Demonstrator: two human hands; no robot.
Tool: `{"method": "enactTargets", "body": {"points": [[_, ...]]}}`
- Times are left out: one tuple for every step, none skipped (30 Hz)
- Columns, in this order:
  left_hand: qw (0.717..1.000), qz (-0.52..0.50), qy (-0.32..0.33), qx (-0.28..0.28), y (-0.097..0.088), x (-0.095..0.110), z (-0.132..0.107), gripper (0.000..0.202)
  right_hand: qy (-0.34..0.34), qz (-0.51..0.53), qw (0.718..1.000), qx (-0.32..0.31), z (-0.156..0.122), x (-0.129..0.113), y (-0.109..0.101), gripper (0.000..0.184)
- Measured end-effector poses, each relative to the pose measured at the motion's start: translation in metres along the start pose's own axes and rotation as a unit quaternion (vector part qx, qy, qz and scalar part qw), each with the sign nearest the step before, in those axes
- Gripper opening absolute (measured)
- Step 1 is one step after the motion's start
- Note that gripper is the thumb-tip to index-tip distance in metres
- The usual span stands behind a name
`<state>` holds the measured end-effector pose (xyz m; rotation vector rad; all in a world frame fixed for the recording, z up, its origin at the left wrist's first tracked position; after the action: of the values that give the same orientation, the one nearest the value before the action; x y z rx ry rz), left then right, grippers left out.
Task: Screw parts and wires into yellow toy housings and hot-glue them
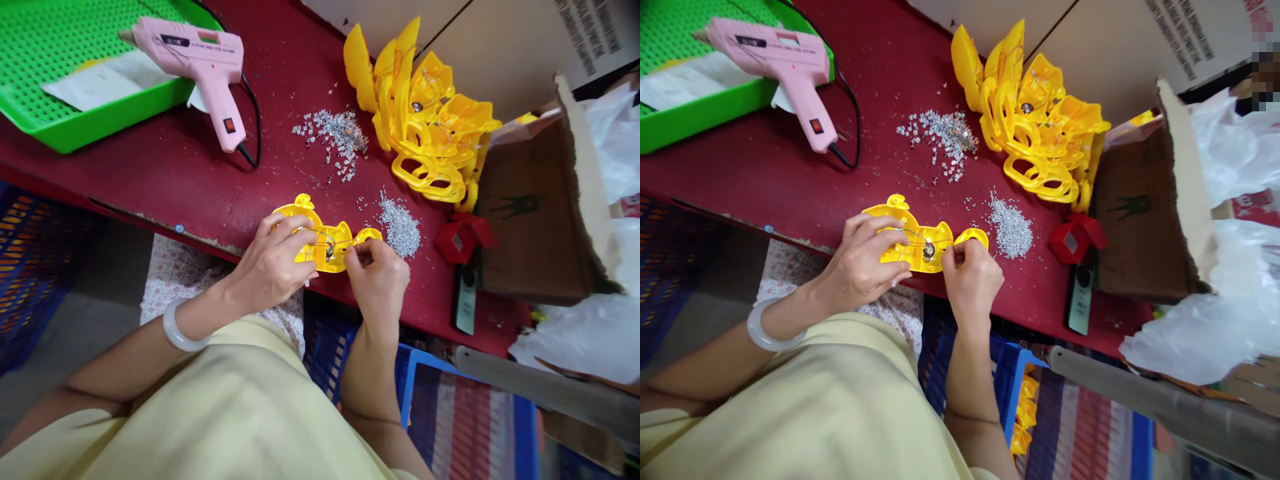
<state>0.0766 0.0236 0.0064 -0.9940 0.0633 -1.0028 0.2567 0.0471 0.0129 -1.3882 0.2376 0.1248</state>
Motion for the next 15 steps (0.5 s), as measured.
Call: {"method": "enactTargets", "body": {"points": [[1.0, -0.002, 0.001, 0.0, 0.0, 0.0, 0.0, 0.02, -0.011, -0.022, 1.0, 0.009, 0.0, -0.002, 0.0, 0.014], [1.0, -0.002, 0.002, 0.0, 0.0, 0.0, 0.0, 0.02, -0.019, -0.039, 0.999, 0.016, 0.0, -0.004, -0.001, 0.014], [1.0, -0.002, 0.002, 0.0, 0.0, 0.0, 0.0, 0.02, -0.024, -0.046, 0.998, 0.017, -0.001, -0.004, -0.001, 0.015], [1.0, -0.002, 0.0, 0.0, 0.0, 0.0, 0.0, 0.019, -0.026, -0.043, 0.999, 0.012, -0.001, -0.003, -0.001, 0.016], [1.0, -0.001, -0.001, 0.001, 0.0, -0.001, 0.001, 0.019, -0.027, -0.029, 0.999, 0.001, -0.001, -0.001, 0.0, 0.018], [1.0, -0.002, -0.001, 0.001, 0.0, -0.001, 0.001, 0.019, -0.025, -0.004, 1.0, -0.013, -0.002, 0.002, 0.0, 0.02], [1.0, -0.002, -0.001, 0.003, -0.001, -0.001, 0.001, 0.019, -0.022, 0.029, 0.999, -0.028, -0.003, 0.005, 0.0, 0.021], [1.0, -0.002, 0.001, 0.005, -0.001, -0.002, 0.001, 0.019, -0.018, 0.064, 0.997, -0.04, -0.004, 0.008, -0.001, 0.022], [1.0, -0.003, 0.004, 0.008, -0.002, -0.001, 0.001, 0.019, -0.015, 0.099, 0.994, -0.044, -0.005, 0.011, -0.002, 0.023], [1.0, -0.004, 0.008, 0.009, -0.002, -0.001, 0.0, 0.02, -0.02, 0.128, 0.991, -0.041, -0.006, 0.011, -0.004, 0.025], [1.0, -0.004, 0.009, 0.009, -0.002, -0.001, 0.0, 0.02, -0.035, 0.148, 0.988, -0.037, -0.007, 0.011, -0.005, 0.028], [1.0, -0.004, 0.01, 0.008, -0.002, -0.001, 0.0, 0.02, -0.057, 0.159, 0.985, -0.032, -0.008, 0.008, -0.007, 0.031], [1.0, -0.003, 0.008, 0.007, -0.002, -0.001, 0.0, 0.02, -0.086, 0.16, 0.983, -0.03, -0.009, 0.005, -0.008, 0.031], [1.0, -0.002, 0.005, 0.004, -0.002, -0.001, 0.0, 0.02, -0.116, 0.155, 0.981, -0.03, -0.011, 0.002, -0.008, 0.027], [1.0, 0.0, 0.001, -0.001, -0.001, -0.001, 0.0, 0.019, -0.141, 0.143, 0.979, -0.028, -0.012, -0.001, -0.007, 0.022]]}}
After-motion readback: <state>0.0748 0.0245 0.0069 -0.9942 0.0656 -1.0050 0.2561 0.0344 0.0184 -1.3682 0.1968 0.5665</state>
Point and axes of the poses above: each hand's wrist, its own z-axis towards the middle knuckle, its own y-axis out of the palm, x = y × z, the point moved 6 cm from there along z, towards the middle knuckle, and after that the axes turned 5 degrees about -x, right-handed, at the moved point
